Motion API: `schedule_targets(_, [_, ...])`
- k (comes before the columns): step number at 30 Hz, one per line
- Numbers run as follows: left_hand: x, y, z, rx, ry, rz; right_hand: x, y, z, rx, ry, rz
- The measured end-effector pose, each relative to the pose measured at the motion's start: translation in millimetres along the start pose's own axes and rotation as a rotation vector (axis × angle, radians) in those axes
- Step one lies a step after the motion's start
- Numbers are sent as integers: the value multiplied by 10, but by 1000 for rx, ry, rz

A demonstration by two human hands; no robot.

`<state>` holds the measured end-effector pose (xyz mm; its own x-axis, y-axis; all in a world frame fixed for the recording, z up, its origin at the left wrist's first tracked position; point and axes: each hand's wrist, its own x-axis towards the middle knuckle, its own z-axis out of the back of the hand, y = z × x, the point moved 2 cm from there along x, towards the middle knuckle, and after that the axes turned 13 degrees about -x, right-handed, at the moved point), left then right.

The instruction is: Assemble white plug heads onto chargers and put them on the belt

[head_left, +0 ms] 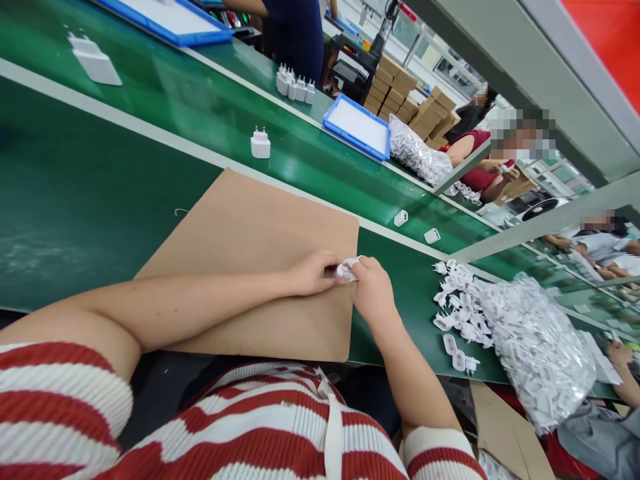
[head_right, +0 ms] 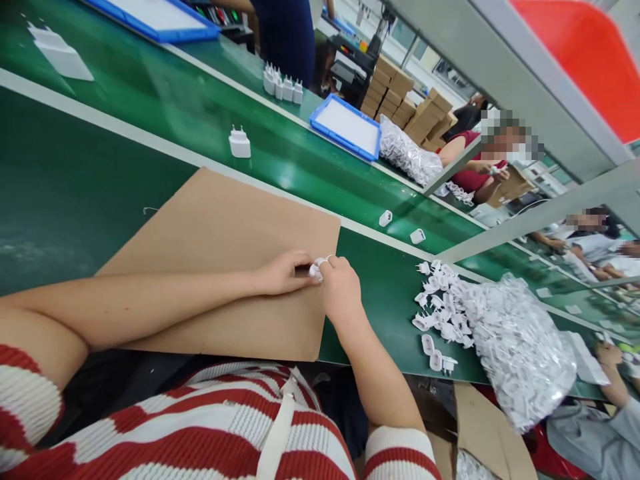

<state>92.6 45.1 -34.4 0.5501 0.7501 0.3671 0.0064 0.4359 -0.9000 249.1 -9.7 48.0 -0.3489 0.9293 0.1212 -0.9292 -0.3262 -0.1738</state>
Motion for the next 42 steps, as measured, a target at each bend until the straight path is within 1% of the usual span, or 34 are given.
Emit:
schedule_targets(4, [-3, 32, -1, -20, -1, 27, 42, 63, 45, -60, 72, -22])
schedule_targets(9, [-5, 41, -33, -2, -17, 47, 66, 58, 96, -46, 133, -127])
schedule_targets(13, [-37, -4, -61, 107, -31, 44, 104, 95, 165, -66, 183, -105])
schedule_targets(16, [-134, -31, -63, 166, -39, -19, 129, 99, 204, -66, 219, -104])
schedule_targets(18, [-218, -15, -61, 222, -48, -101, 122, 100, 210, -51, 202, -100])
schedule_targets(20, [-279, 37, -66, 339, -40, -162, 104, 103, 199, -50, 185, -102])
schedule_targets(23, [-292, 130, -84, 604, 5, -161, 90, 95, 178, -63, 183, -121])
schedule_targets(26, [-257, 151, -105, 839, 105, -149, 116, 69, 175, -30, 182, -132])
schedule_targets(28, [-244, 123, -115, 932, 186, -155, 139, 52, 171, -9, 191, -147])
schedule_targets(30, [-250, 88, -118, 970, 239, -147, 147, 41, 153, -11, 197, -165])
schedule_targets(31, [-258, 71, -117, 964, 242, -131, 141, 39, 139, -16, 189, -173])
schedule_targets(33, [-274, 35, -109, 884, 181, -90, 109, 37, 101, 0, 144, -187])
schedule_targets(35, [-275, -9, -98, 700, 72, -56, 51, 33, 48, 60, 89, -210])
schedule_targets(37, [-243, -58, -90, 460, -19, -19, -19, 22, -19, 153, 44, -252])
schedule_targets(39, [-169, -94, -94, 294, -19, 27, -85, -15, -96, 270, 14, -296])
schedule_targets(41, [-60, -103, -92, 239, 43, 68, -154, -114, -166, 416, -25, -320])
schedule_targets(42, [6, -92, -78, 235, 73, 80, -196, -201, -191, 480, -62, -338])
